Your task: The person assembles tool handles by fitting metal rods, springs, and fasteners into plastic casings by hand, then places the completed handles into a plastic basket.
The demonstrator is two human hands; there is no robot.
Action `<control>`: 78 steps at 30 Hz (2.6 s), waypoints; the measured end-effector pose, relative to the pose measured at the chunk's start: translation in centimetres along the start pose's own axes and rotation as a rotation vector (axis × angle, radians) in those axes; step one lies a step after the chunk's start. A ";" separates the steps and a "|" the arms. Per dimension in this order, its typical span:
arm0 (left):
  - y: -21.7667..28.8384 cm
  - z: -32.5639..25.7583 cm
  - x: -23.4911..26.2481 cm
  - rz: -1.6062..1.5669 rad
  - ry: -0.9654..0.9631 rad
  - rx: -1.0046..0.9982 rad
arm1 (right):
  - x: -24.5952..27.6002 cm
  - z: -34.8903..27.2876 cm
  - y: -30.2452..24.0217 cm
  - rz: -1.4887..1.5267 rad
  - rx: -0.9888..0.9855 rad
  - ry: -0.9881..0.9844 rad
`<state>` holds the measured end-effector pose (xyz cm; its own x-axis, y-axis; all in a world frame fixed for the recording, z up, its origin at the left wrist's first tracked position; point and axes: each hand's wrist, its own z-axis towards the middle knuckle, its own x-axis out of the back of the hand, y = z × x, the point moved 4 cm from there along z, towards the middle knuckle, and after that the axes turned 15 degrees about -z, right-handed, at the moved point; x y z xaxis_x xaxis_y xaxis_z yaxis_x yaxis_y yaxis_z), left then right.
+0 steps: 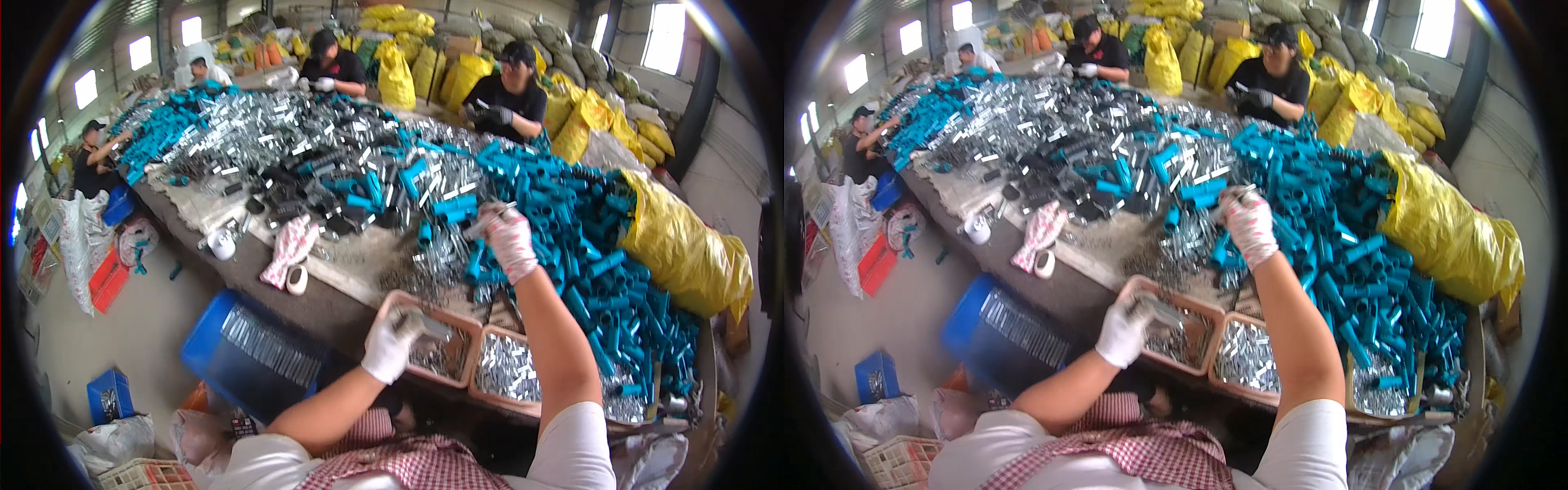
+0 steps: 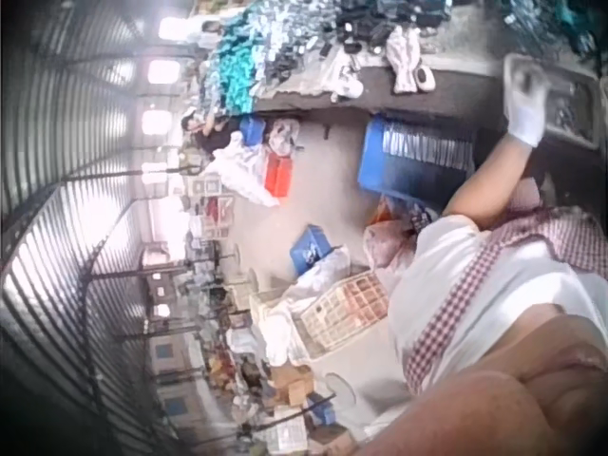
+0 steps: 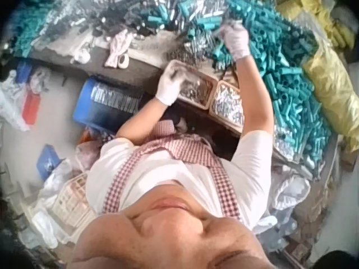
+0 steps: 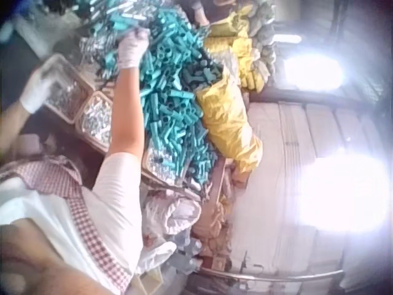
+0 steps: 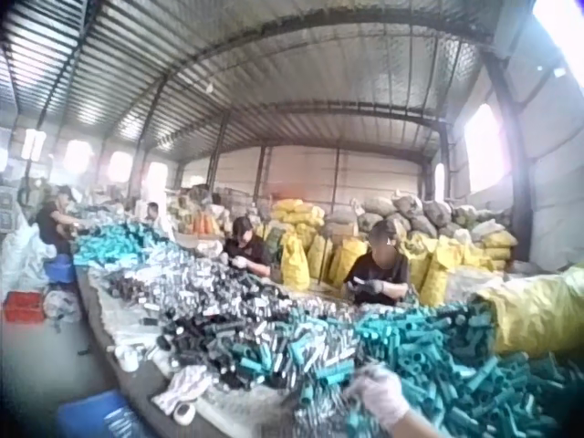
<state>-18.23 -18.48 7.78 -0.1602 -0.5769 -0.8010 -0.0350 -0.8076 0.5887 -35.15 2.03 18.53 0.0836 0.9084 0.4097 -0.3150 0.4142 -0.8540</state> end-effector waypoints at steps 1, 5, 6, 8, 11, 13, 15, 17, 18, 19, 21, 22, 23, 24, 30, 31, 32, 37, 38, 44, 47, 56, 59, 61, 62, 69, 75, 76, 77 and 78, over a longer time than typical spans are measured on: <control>0.3 0.1 0.4 -0.130 0.042 0.043 | 0.8 -2.8 -2.8 0.214 -0.026 0.025; -0.3 -0.2 -1.3 -0.394 0.100 0.125 | 3.7 -15.9 -8.7 0.343 0.037 0.057; -0.9 -0.9 -2.2 -0.444 0.155 0.196 | 3.9 -18.7 -8.6 0.303 0.089 0.062; -3.1 -2.2 -2.9 -0.470 0.177 0.345 | 3.4 -22.9 -8.2 0.244 0.014 0.021; -4.7 -4.0 -4.7 -0.511 0.190 0.439 | 3.7 -24.8 -9.1 -0.306 0.375 -0.039; -5.3 -4.9 -5.2 -0.505 0.181 0.484 | 4.6 -26.4 -8.8 -0.312 0.410 -0.034; -5.6 -5.8 -4.7 -0.413 0.152 0.464 | 5.2 -28.7 -7.1 -0.087 0.293 -0.094; -5.5 -6.4 -4.4 -0.317 0.077 0.452 | 5.2 -30.3 -6.4 0.277 0.084 -0.162; -4.8 -6.6 -4.0 -0.308 0.083 0.439 | 5.4 -30.8 -6.1 0.288 0.093 -0.170; -4.1 -6.8 -4.1 -0.176 -0.085 0.484 | 5.6 -31.3 -5.1 0.580 -0.066 -0.195; -3.5 -7.2 -4.4 0.126 -0.214 0.521 | 5.3 -32.5 -3.8 0.738 -0.235 -0.244; -3.5 -7.3 -4.8 0.135 -0.207 0.515 | 5.1 -32.6 -3.4 0.407 -0.054 -0.314; -3.5 -7.5 -5.7 0.207 -0.264 0.499 | 4.6 -32.9 -4.2 0.425 0.020 -0.309; -3.5 -7.7 -6.4 0.279 -0.322 0.485 | 4.2 -33.2 -5.0 0.441 0.092 -0.301; -1.5 -7.6 -9.9 0.891 -0.567 0.090 | 5.7 -34.6 -2.4 0.816 -0.541 -0.542; -1.6 -7.6 -10.3 0.890 -0.684 0.007 | 6.0 -34.6 -2.7 0.598 -0.512 -0.562; -1.8 -7.7 -10.8 0.887 -0.800 -0.077 | 6.0 -34.5 -3.0 0.378 -0.477 -0.577; -2.3 -8.5 -12.9 1.134 -0.953 0.197 | 3.4 -34.9 -1.7 0.172 -0.312 -0.487; -1.7 -7.8 -13.1 1.247 -0.925 0.206 | 3.2 -35.1 -1.9 0.305 -0.189 -0.380; 1.7 -2.3 -8.9 0.516 -1.120 0.039 | -0.6 -35.2 -1.9 0.919 -0.553 -0.327; 6.2 5.9 -4.4 1.704 -0.244 -0.285 | 1.0 -34.0 -1.2 0.823 -0.505 -0.284; 9.0 14.2 10.5 2.465 -0.133 -0.251 | 5.2 -28.9 -1.1 0.806 -0.856 0.359; 8.9 11.6 7.3 1.904 -0.068 -0.400 | 3.9 -32.3 -2.3 0.486 -0.695 -0.191; 9.2 7.5 1.9 1.798 -0.305 -0.589 | 4.8 -33.0 -2.1 0.293 -0.656 -0.267; 8.9 5.8 -0.3 1.715 -0.458 -0.614 | 5.2 -32.8 -2.6 0.210 -0.575 -0.282; 0.1 -5.9 -5.8 1.266 -1.125 0.035 | 5.8 -33.4 -4.6 -0.277 0.109 -0.139; -1.9 -8.1 -7.3 1.329 -1.209 0.334 | 6.0 -34.6 -7.3 -0.537 0.257 -0.143; -2.4 -8.5 -7.6 1.313 -1.205 0.386 | 6.0 -34.4 -7.9 -0.500 0.297 -0.173; -3.1 -9.4 -8.0 1.254 -1.186 0.319 | 5.8 -34.7 -7.8 -0.468 0.298 -0.174; -3.8 -10.1 -8.6 1.250 -1.167 0.213 | 5.3 -35.1 -7.6 -0.437 0.298 -0.175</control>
<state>-6.73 -11.75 11.31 -0.7624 -0.3295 0.5569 0.5546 0.1108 0.8247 0.83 5.74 15.92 0.1159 0.6221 0.7743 -0.5424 0.6927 -0.4753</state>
